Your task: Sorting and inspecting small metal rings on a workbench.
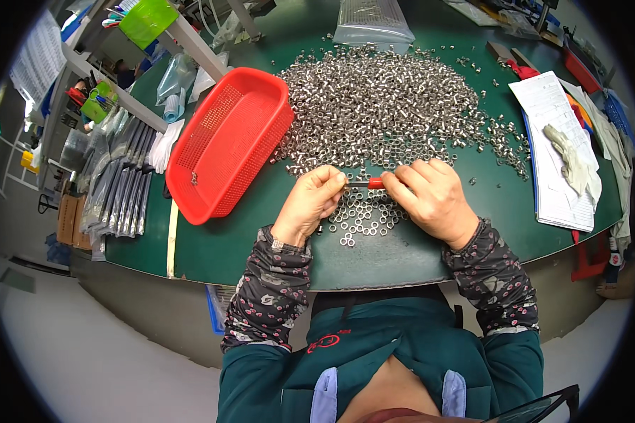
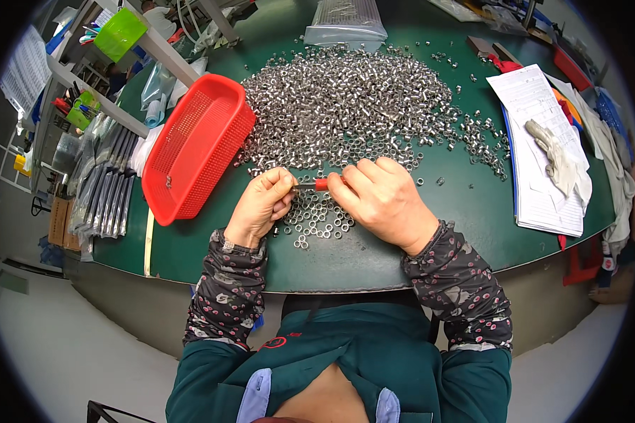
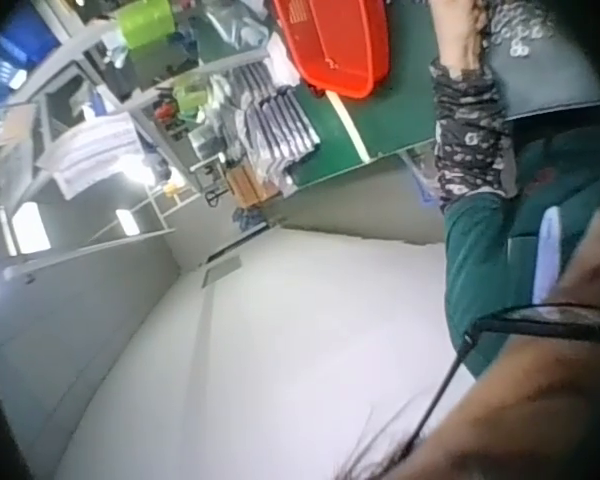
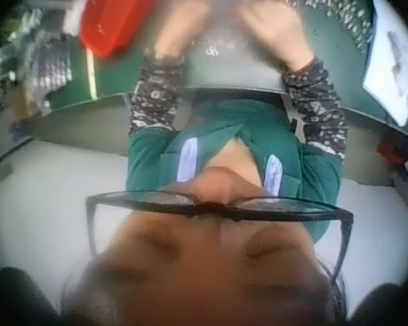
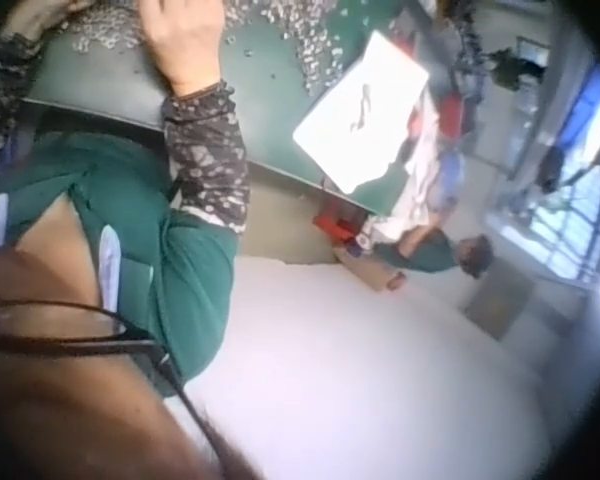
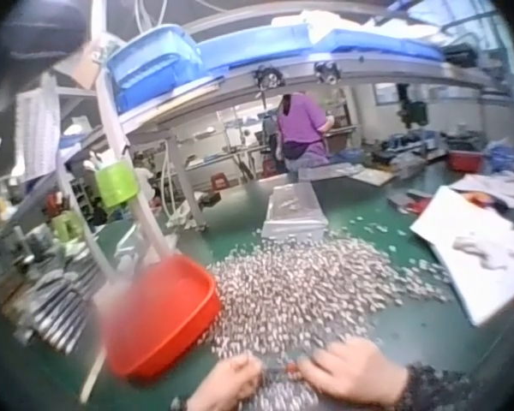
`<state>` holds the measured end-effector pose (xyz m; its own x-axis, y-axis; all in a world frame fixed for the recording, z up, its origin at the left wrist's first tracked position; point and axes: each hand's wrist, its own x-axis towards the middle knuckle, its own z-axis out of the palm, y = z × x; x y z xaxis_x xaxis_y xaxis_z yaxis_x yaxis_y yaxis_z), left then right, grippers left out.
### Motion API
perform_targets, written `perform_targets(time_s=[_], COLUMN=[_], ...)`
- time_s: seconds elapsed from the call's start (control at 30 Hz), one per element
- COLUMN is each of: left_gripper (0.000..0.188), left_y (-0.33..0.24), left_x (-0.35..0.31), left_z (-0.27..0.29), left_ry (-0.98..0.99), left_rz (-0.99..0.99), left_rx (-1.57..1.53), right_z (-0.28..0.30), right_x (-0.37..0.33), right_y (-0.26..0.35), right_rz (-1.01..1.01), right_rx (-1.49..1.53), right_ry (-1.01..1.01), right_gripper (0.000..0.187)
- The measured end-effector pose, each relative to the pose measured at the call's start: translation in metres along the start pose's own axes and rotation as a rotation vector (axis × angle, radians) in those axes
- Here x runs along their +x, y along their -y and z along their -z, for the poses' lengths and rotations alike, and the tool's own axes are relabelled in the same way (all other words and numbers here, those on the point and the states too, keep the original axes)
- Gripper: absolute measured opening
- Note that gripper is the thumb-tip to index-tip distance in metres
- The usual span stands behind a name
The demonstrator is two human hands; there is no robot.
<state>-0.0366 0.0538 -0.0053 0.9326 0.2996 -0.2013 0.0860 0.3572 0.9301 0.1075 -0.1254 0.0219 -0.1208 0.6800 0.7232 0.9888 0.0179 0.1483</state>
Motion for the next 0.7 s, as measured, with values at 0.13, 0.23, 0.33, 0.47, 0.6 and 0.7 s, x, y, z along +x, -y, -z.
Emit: perform_targets(time_s=[0.13,0.23,0.33,0.47,0.6,0.7], left_gripper=[0.016,0.013,0.012,0.013,0.013,0.013], left_y=[0.002,0.004,0.003,0.002,0.004,0.007], left_x=[0.000,0.001,0.002,0.002,0.002,0.003], left_z=[0.000,0.003,0.001,-0.001,-0.002,-0.001], left_ry=[-0.007,-0.022,-0.026,-0.060,-0.093,-0.043], left_rz=[-0.098,-0.159,-0.209,-0.246,-0.250,-0.285], left_rx=[-0.081,-0.202,-0.217,-0.168,-0.102,-0.169], right_z=[-0.001,0.001,-0.002,-0.002,-0.004,-0.007], right_x=[0.000,-0.003,-0.006,-0.005,-0.005,-0.006], right_y=[0.003,0.005,0.007,0.011,0.012,0.012], right_rz=[-0.041,-0.173,-0.340,-0.537,-0.574,-0.596], right_rx=[0.041,0.206,0.408,0.620,0.648,0.692], right_ry=[-0.009,0.094,0.027,0.102,0.129,0.122], right_gripper=[0.016,0.022,0.018,0.014,0.013,0.014])
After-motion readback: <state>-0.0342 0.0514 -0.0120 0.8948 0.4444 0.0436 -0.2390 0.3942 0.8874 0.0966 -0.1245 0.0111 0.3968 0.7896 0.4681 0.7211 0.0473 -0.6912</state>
